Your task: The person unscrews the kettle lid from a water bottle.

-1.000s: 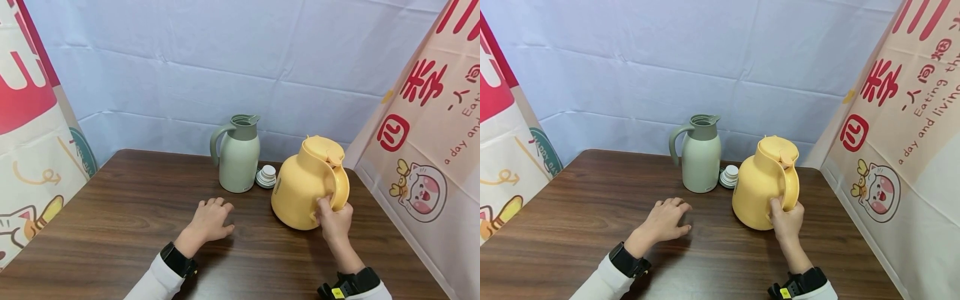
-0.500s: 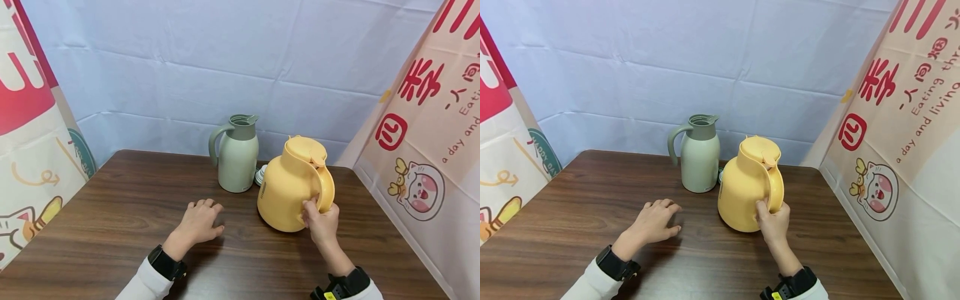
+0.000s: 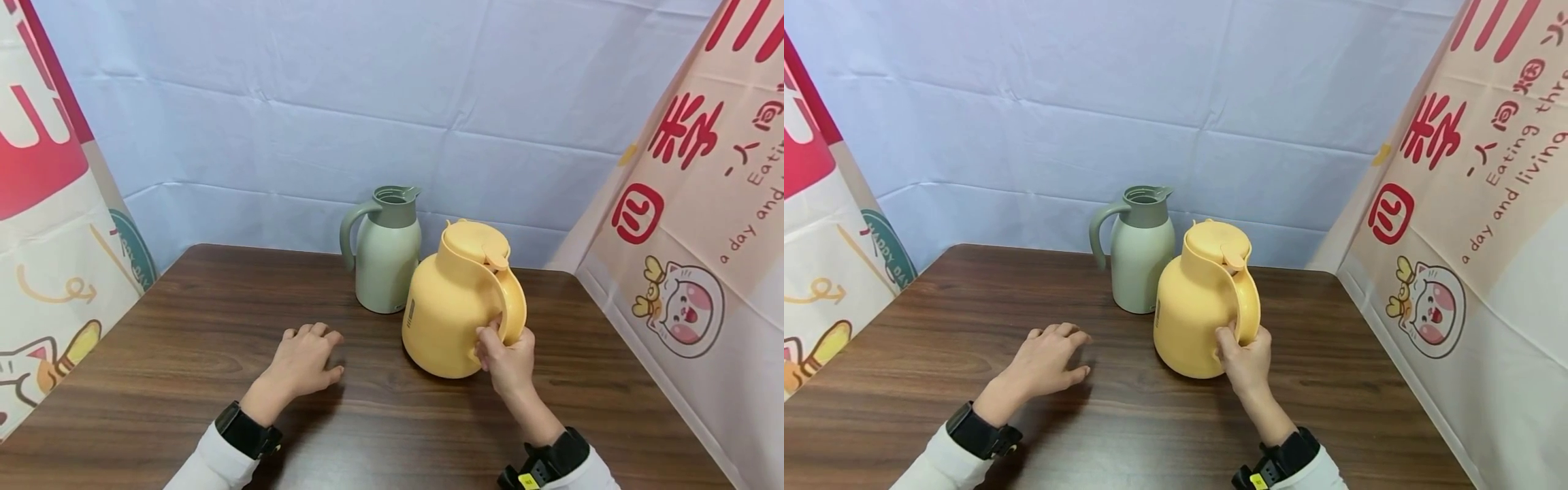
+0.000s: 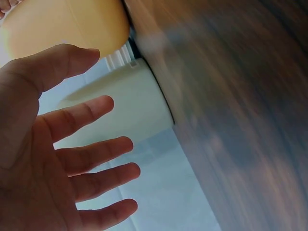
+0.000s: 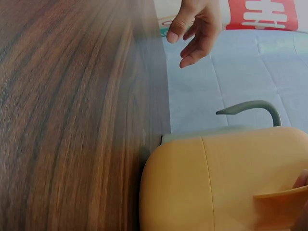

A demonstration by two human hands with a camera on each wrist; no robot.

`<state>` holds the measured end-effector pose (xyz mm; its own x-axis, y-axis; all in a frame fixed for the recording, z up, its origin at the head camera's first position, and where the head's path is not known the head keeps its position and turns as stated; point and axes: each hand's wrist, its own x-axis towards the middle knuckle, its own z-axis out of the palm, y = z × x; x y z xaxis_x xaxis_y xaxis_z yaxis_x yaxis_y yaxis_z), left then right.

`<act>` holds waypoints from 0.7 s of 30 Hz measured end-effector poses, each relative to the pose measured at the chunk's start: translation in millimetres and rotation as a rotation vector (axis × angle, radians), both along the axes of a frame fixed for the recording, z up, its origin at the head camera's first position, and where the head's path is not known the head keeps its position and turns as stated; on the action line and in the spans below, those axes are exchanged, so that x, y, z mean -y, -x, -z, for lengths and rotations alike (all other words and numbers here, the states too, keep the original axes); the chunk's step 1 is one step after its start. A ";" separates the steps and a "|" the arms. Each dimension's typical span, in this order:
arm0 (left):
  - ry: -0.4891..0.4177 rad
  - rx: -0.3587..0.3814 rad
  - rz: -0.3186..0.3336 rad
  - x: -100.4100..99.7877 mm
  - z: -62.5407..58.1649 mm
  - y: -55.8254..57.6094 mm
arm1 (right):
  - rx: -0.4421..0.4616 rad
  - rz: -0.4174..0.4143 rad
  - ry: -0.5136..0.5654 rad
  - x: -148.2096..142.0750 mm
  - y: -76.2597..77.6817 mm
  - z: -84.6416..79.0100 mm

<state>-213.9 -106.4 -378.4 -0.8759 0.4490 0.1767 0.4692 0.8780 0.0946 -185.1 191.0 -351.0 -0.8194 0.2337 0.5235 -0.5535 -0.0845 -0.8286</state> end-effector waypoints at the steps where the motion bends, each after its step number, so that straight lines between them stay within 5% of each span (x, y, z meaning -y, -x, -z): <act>1: 0.002 -0.006 -0.004 1.9 0.4 0.2 | -0.003 -0.006 -0.010 1.2 0.2 0.2; 21: -0.003 -0.031 -0.053 33.9 4.4 1.4 | -0.049 -0.098 -0.099 29.3 8.0 2.9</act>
